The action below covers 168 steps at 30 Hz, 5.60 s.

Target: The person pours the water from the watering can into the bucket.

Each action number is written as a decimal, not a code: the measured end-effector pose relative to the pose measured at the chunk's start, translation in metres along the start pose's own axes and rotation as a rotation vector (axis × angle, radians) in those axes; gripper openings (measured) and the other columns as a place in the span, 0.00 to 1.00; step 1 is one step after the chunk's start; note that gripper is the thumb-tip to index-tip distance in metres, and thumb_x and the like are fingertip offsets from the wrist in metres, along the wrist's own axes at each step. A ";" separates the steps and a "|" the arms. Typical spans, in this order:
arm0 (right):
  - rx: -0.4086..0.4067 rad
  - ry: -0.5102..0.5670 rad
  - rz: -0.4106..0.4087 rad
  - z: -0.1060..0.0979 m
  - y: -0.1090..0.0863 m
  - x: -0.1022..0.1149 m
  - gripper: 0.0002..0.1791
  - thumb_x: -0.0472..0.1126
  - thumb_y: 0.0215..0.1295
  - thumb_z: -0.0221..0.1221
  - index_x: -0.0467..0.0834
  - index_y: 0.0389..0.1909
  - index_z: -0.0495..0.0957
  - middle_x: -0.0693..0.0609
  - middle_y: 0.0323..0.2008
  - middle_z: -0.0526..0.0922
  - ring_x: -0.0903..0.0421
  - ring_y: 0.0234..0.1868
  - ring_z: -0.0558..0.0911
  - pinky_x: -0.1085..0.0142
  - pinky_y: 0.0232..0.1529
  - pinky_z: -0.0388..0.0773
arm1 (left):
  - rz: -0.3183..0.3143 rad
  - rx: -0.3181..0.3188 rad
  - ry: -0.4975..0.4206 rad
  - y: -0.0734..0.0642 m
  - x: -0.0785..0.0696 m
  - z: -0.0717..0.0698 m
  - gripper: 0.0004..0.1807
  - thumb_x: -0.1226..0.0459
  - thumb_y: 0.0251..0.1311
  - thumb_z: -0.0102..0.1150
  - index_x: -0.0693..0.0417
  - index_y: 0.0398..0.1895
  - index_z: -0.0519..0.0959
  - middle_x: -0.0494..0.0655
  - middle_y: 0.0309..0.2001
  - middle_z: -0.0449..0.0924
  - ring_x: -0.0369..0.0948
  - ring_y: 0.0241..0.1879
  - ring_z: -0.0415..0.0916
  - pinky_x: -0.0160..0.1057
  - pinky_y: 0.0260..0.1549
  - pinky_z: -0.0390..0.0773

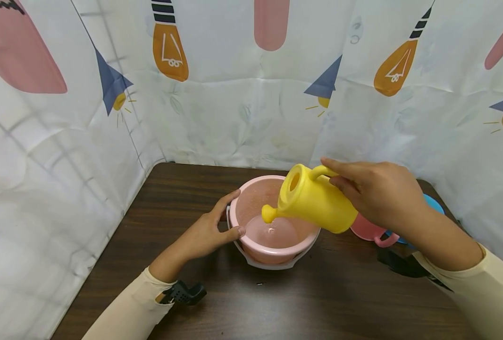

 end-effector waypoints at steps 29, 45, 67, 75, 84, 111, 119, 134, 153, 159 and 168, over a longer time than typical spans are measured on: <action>0.077 0.244 0.404 0.000 -0.081 -0.073 0.24 0.38 0.66 0.69 0.43 0.63 0.82 0.42 0.40 0.88 0.73 0.28 0.79 0.72 0.18 0.67 | 0.024 0.003 -0.003 0.001 0.000 0.001 0.48 0.42 0.64 0.63 0.24 0.82 0.47 0.57 0.66 0.74 0.52 0.61 0.75 0.60 0.56 0.72; 0.112 0.417 0.603 0.025 -0.142 -0.095 0.17 0.41 0.71 0.65 0.42 0.58 0.81 0.57 0.42 0.90 0.75 0.40 0.83 0.76 0.35 0.78 | 0.024 -0.003 -0.021 0.000 -0.004 -0.001 0.48 0.43 0.63 0.64 0.24 0.82 0.47 0.56 0.65 0.75 0.51 0.62 0.74 0.61 0.57 0.71; -0.024 0.397 0.798 0.080 -0.154 -0.093 0.26 0.49 0.71 0.65 0.34 0.58 0.77 0.36 0.47 0.87 0.67 0.40 0.86 0.79 0.32 0.76 | 0.034 0.009 -0.044 0.001 -0.001 0.001 0.48 0.43 0.65 0.63 0.25 0.82 0.47 0.55 0.64 0.76 0.49 0.61 0.75 0.63 0.56 0.71; -0.034 0.453 0.834 0.108 -0.153 -0.094 0.26 0.47 0.70 0.66 0.32 0.59 0.76 0.34 0.48 0.86 0.43 0.41 0.89 0.75 0.32 0.79 | 0.033 0.009 -0.041 0.002 0.000 0.002 0.48 0.44 0.65 0.64 0.22 0.81 0.46 0.52 0.62 0.78 0.48 0.60 0.76 0.60 0.56 0.72; -0.036 0.462 0.868 0.131 -0.157 -0.097 0.21 0.42 0.69 0.67 0.32 0.56 0.79 0.35 0.47 0.87 0.42 0.43 0.88 0.77 0.34 0.78 | 0.052 0.012 -0.034 0.003 -0.002 0.002 0.47 0.44 0.65 0.63 0.24 0.82 0.47 0.53 0.62 0.78 0.48 0.60 0.76 0.60 0.55 0.72; -0.001 0.438 0.913 0.164 -0.176 -0.098 0.20 0.43 0.67 0.69 0.35 0.53 0.80 0.38 0.46 0.87 0.42 0.47 0.87 0.66 0.41 0.82 | 0.056 0.011 -0.049 0.002 -0.005 0.003 0.47 0.45 0.66 0.64 0.25 0.82 0.47 0.51 0.60 0.80 0.47 0.59 0.77 0.58 0.54 0.73; 0.010 0.418 0.875 0.168 -0.175 -0.098 0.20 0.44 0.65 0.71 0.35 0.49 0.80 0.37 0.47 0.87 0.38 0.50 0.85 0.43 0.51 0.79 | 0.065 0.010 -0.055 0.001 -0.006 0.002 0.47 0.46 0.66 0.64 0.24 0.82 0.46 0.51 0.61 0.79 0.47 0.59 0.77 0.57 0.54 0.73; 0.044 0.298 0.850 0.128 -0.179 -0.093 0.31 0.55 0.70 0.64 0.36 0.62 0.73 0.34 0.55 0.81 0.34 0.52 0.82 0.40 0.47 0.80 | 0.061 0.014 -0.060 0.002 -0.005 0.003 0.47 0.46 0.66 0.64 0.24 0.82 0.46 0.51 0.60 0.79 0.47 0.59 0.77 0.60 0.55 0.73; -0.038 0.111 0.951 0.090 -0.207 -0.122 0.41 0.56 0.69 0.65 0.29 0.68 0.67 0.29 0.55 0.69 0.33 0.52 0.75 0.40 0.36 0.80 | 0.050 0.011 -0.053 0.002 -0.007 0.002 0.47 0.46 0.65 0.64 0.27 0.82 0.47 0.52 0.63 0.78 0.48 0.61 0.75 0.61 0.58 0.71; -0.041 0.181 0.920 0.098 -0.213 -0.133 0.42 0.49 0.68 0.68 0.24 0.69 0.63 0.24 0.59 0.71 0.28 0.53 0.76 0.37 0.42 0.80 | 0.054 0.011 -0.060 0.001 -0.007 0.003 0.47 0.46 0.65 0.64 0.27 0.82 0.47 0.52 0.61 0.79 0.48 0.60 0.76 0.62 0.57 0.71; 0.065 0.225 0.978 0.122 -0.227 -0.143 0.42 0.48 0.72 0.64 0.26 0.73 0.57 0.22 0.60 0.71 0.27 0.51 0.77 0.36 0.44 0.78 | 0.060 0.012 -0.065 0.002 -0.006 0.004 0.48 0.46 0.65 0.65 0.27 0.82 0.47 0.52 0.60 0.79 0.48 0.60 0.76 0.62 0.57 0.71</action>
Point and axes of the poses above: each hand's wrist, its own y-axis towards the middle knuckle, its own z-axis out of the palm, x = y × z, the point moved 7 cm from there along y, towards the middle knuckle
